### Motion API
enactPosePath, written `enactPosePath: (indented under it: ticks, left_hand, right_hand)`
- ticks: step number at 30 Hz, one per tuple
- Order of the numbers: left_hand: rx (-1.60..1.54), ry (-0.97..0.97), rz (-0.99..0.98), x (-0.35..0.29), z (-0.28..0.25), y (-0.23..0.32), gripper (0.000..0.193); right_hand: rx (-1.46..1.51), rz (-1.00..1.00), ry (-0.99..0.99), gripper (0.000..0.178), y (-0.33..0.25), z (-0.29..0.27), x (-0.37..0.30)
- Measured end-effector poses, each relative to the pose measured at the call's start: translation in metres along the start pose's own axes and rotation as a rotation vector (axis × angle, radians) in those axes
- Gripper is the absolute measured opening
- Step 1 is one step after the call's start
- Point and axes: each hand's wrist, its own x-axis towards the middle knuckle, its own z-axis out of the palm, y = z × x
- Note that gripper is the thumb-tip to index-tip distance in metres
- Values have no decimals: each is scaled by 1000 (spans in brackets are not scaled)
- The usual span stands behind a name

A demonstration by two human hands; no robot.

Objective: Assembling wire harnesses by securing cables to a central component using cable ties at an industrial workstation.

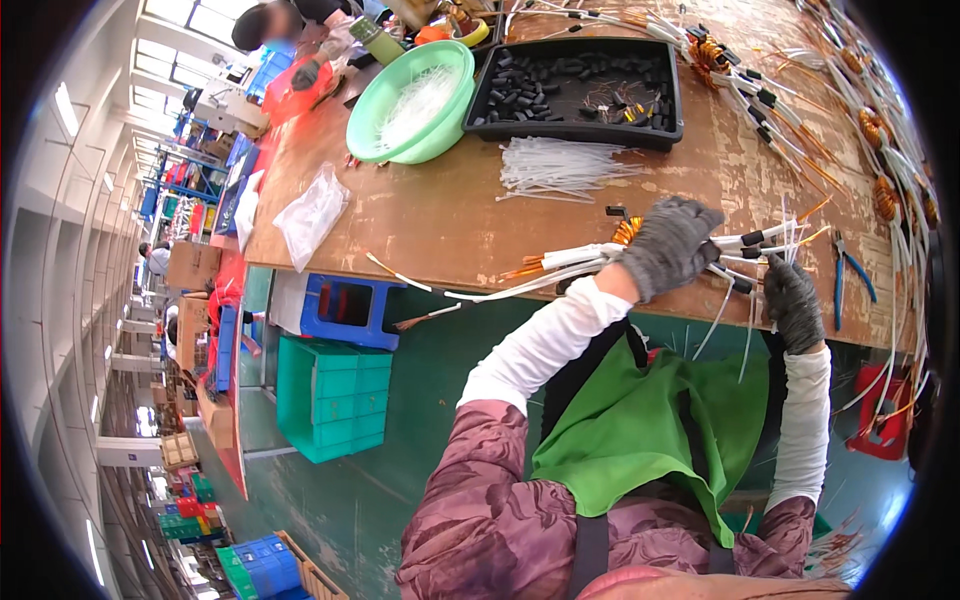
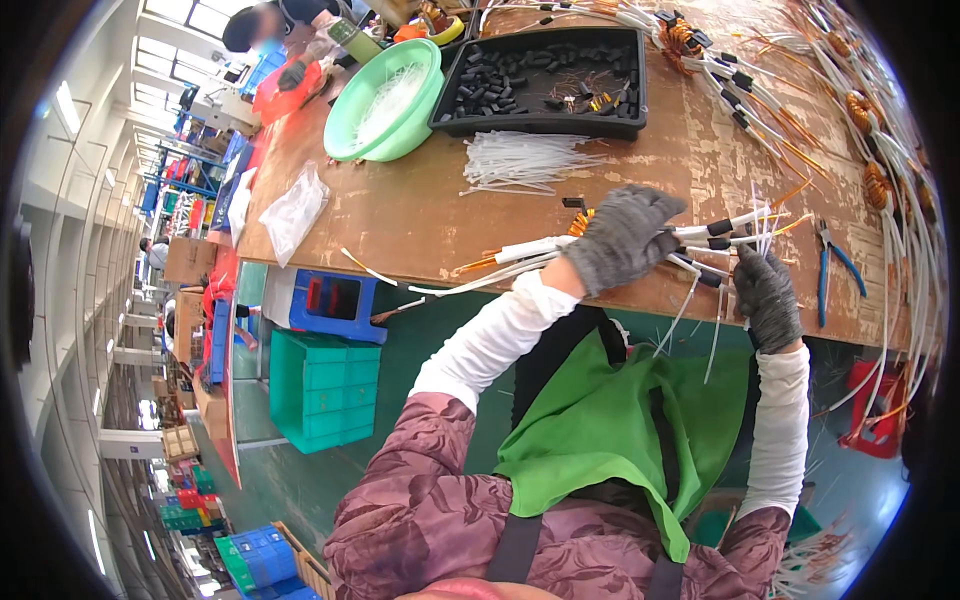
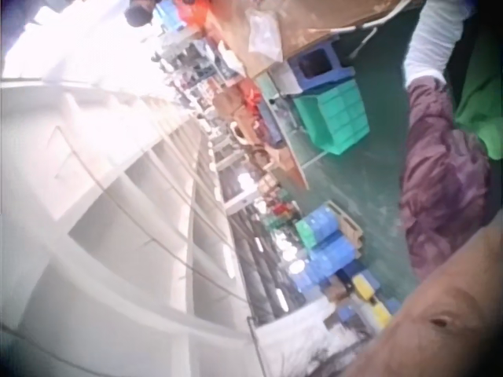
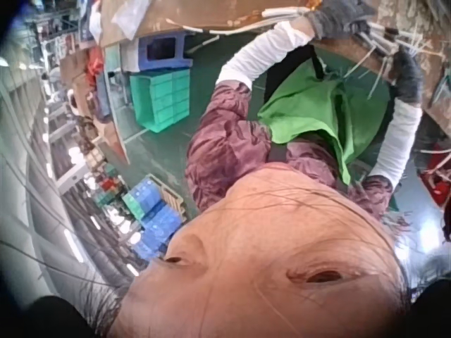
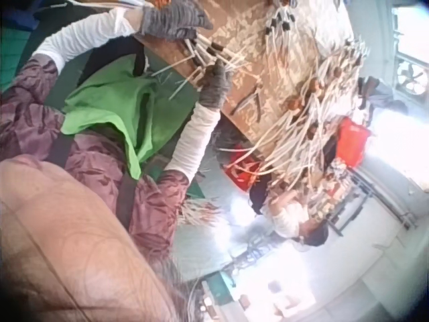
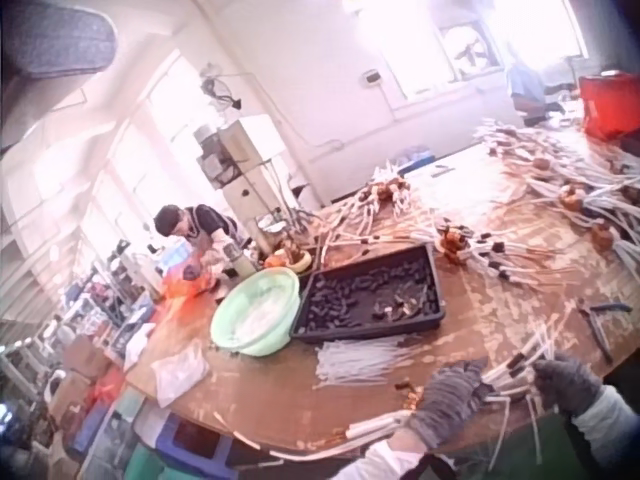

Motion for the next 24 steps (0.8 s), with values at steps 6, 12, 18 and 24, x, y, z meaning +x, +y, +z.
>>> enactPosePath:
  ticks: [6, 12, 18, 24]
  left_hand:
    - [-105, -186, -177, 19, 33, 3, 32]
    - [-174, -102, -246, 17, 45, 3, 25]
    - [-199, 44, -397, 19, 49, 2, 23]
    - [-209, 47, -358, 21, 54, 3, 21]
  right_hand:
    - [168, 85, 13, 12, 5, 14, 0]
    - [308, 164, -53, 13, -4, 10, -12]
    - [249, 31, -33, 12, 11, 17, -26]
    - [307, 17, 48, 14, 4, 20, -26]
